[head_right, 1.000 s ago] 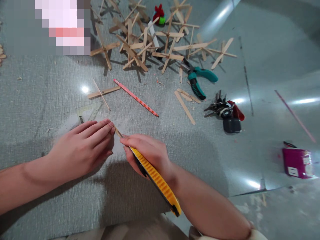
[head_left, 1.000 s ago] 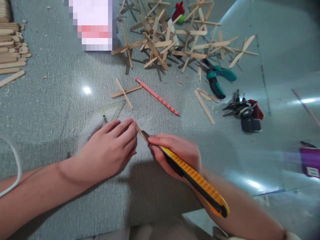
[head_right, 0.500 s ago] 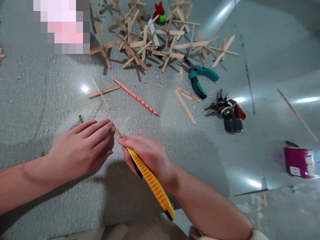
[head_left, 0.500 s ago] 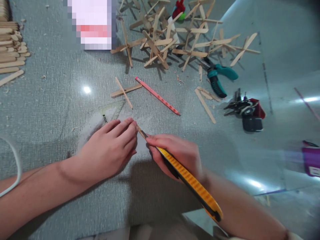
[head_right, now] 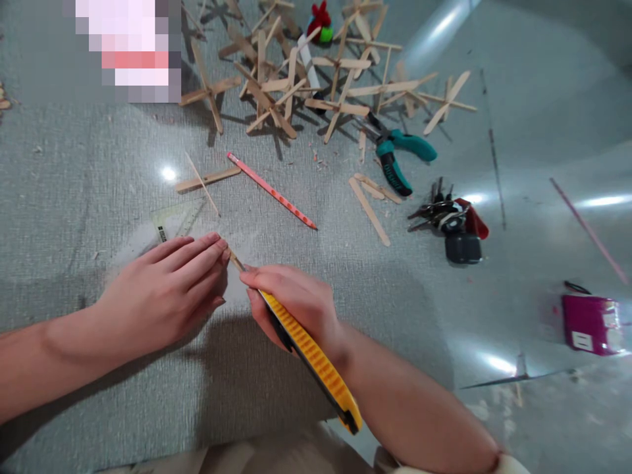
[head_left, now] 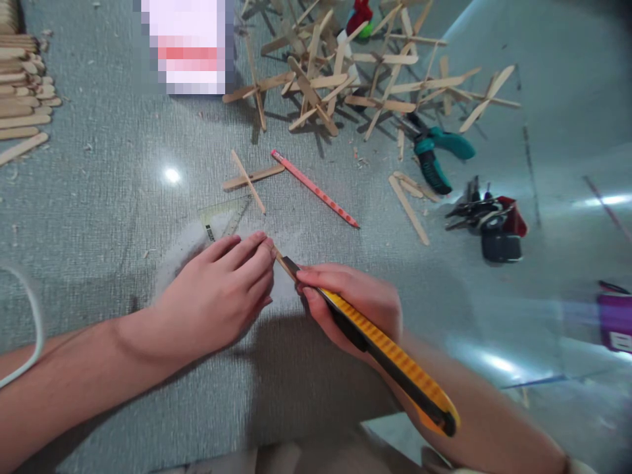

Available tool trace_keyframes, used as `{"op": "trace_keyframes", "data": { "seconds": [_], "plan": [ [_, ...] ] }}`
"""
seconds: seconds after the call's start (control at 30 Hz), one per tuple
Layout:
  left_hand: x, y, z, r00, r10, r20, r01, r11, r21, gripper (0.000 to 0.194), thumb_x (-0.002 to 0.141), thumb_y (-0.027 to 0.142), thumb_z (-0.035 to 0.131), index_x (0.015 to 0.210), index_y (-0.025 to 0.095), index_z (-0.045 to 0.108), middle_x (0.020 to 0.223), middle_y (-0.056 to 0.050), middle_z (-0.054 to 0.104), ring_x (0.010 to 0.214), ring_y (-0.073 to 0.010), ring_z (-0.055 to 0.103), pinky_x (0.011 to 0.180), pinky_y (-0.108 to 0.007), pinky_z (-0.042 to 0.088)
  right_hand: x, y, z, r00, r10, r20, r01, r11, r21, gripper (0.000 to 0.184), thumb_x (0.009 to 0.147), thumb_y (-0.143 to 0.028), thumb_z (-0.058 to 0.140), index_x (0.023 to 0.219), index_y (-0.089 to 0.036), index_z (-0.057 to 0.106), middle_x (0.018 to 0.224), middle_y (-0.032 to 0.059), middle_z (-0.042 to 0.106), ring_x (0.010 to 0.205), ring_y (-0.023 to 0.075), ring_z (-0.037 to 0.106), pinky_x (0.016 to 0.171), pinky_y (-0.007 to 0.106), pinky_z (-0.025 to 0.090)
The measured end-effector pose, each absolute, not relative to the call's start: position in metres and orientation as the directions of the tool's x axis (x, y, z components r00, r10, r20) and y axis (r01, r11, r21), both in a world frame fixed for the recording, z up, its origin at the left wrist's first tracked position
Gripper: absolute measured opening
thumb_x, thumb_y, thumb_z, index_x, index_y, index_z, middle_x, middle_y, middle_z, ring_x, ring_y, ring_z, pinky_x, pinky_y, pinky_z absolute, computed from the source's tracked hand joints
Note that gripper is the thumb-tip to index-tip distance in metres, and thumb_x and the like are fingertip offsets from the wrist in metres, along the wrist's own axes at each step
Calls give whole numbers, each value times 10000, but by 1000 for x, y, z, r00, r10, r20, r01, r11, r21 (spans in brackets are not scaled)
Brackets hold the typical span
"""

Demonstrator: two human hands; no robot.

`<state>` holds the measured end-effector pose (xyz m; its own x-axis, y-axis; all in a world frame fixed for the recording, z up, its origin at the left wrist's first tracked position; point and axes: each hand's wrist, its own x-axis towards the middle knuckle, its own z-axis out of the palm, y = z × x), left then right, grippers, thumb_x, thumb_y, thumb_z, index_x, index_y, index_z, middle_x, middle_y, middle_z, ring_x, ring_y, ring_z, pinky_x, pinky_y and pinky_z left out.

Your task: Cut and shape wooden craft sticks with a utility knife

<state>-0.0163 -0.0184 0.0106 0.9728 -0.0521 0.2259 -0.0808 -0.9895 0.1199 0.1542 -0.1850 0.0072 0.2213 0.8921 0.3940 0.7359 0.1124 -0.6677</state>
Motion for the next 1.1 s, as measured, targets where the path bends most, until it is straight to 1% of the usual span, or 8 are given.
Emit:
{"op": "trace_keyframes", "data": {
  "seconds": [0.23,0.37,0.47,0.57,0.67,0.87,1.0,1.1],
  "plan": [
    [-17,-19,12,970,-50,237,-79,-990,117,290,1063,230,517,1128,60,743,1292,-166,730,1236,-343,681,998,-486,596,153,-184,9,220,909,354,719,94,-688,300,925,-70,651,1146,-263,715,977,37,832,819,191,813,769,277,693],
    [-15,-18,12,971,-50,233,-79,-990,116,294,1060,224,513,1139,57,741,1285,-173,731,1223,-343,687,984,-486,604,153,-184,10,188,935,299,704,84,-705,280,971,-94,626,1182,-264,695,944,30,822,833,201,807,742,304,692],
    [-14,-19,13,971,-52,234,-80,-991,112,290,1057,223,516,1131,52,739,1271,-178,733,1211,-349,693,965,-484,611,154,-186,9,173,939,298,696,97,-712,251,992,-109,621,1193,-245,687,927,19,815,852,192,801,769,305,685],
    [-15,-19,13,972,-47,231,-75,-991,114,293,1055,229,523,1149,48,734,1269,-182,733,1221,-353,692,971,-484,611,155,-189,8,161,941,297,715,96,-692,177,1004,-136,628,1140,-230,692,974,32,816,882,184,797,792,300,676],
    [-16,-19,13,974,-41,223,-69,-991,116,302,1054,230,525,1182,45,726,1287,-183,728,1235,-354,689,975,-487,613,156,-193,7,151,951,271,716,83,-693,135,1009,-151,632,1095,-232,697,1012,57,820,915,201,796,810,318,677],
    [-16,-19,12,977,-39,211,-65,-991,117,312,1060,240,521,1207,50,721,1302,-178,726,1250,-352,684,990,-487,610,156,-194,8,154,952,264,715,77,-695,189,996,-136,635,1128,-254,701,930,37,817,913,222,799,804,345,683],
    [-16,-19,12,977,-37,209,-62,-991,118,315,1063,239,512,1205,55,724,1312,-176,724,1255,-346,680,1003,-486,607,157,-192,9,146,949,279,690,105,-716,238,997,-119,626,1193,-241,680,885,17,811,880,191,796,806,303,671],
    [-17,-18,12,977,-40,210,-67,-990,122,316,1061,243,516,1204,56,726,1301,-173,728,1253,-344,680,1000,-484,606,157,-191,9,143,948,284,691,110,-715,236,995,-126,631,1192,-249,679,915,22,818,874,186,798,800,287,672]
  ]
}}
